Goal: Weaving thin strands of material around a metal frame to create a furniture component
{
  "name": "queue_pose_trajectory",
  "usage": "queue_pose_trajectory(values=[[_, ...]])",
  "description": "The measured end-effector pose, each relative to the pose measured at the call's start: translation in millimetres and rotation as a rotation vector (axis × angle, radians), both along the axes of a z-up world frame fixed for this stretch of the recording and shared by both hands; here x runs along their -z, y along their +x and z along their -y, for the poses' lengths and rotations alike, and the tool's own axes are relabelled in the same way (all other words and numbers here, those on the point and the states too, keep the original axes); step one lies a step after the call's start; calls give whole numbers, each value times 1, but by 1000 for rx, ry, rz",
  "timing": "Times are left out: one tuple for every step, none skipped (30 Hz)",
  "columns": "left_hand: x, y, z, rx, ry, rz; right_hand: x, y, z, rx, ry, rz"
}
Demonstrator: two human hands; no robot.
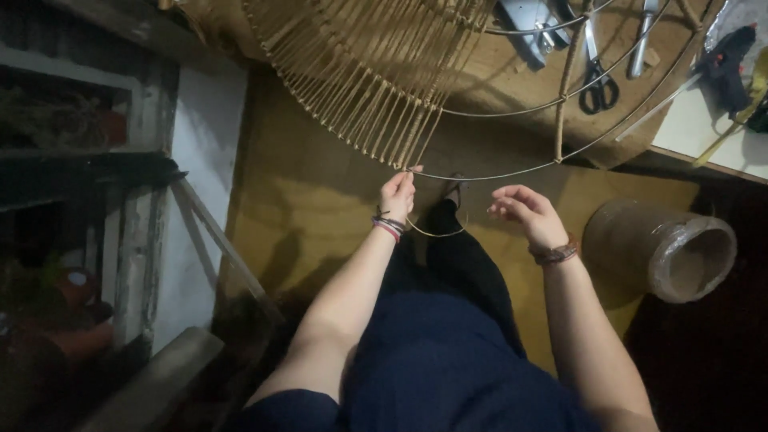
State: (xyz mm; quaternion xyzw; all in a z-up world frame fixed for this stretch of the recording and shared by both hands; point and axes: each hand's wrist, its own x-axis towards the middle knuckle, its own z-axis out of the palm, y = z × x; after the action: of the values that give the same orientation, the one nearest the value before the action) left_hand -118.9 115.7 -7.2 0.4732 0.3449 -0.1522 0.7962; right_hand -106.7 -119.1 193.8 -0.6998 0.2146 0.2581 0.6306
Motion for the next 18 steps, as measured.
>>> queue_pose_trajectory(values=[[28,-3,3,2,22,-15,4,6,-2,-72,-72,34],[56,-11,1,2,49,-40,9,9,-7,-145,-139,59],[61,-20,-4,1,53,-48,26,9,-11,-147,-134,51],[69,-18,-6,29,71,-26,45,18,-12,-227,-231,139],[77,-16,-8,58,90,-4,63,27,-14,-307,-327,228],[102,-9,-6,50,93,2,70,38,-28,-313,-325,236],[128,-1,-3,31,145,-44,77,49,-42,-344,-392,188],[155,4,0,22,196,-89,85,56,-55,-365,-460,138],[165,30,-1,23,197,-83,111,66,-65,-362,-460,144],[174,49,1,21,348,-118,136,72,-73,-498,-540,103],[183,68,4,19,499,-152,162,78,-80,-634,-618,60],[185,90,-1,26,493,-152,151,82,-96,-630,-624,54],[186,111,-7,145,65,-269,139,86,-112,-643,-598,62],[185,140,-16,255,-361,-365,126,96,-131,-658,-572,84],[188,168,-19,258,-362,-356,141,96,-127,-655,-577,91],[190,189,-23,419,-1007,-495,155,91,-123,-420,-326,-37],[192,210,-26,564,-1662,-608,168,84,-119,-182,-75,-159],[193,211,-20,565,-1666,-610,158,86,-119,-180,-78,-161]])
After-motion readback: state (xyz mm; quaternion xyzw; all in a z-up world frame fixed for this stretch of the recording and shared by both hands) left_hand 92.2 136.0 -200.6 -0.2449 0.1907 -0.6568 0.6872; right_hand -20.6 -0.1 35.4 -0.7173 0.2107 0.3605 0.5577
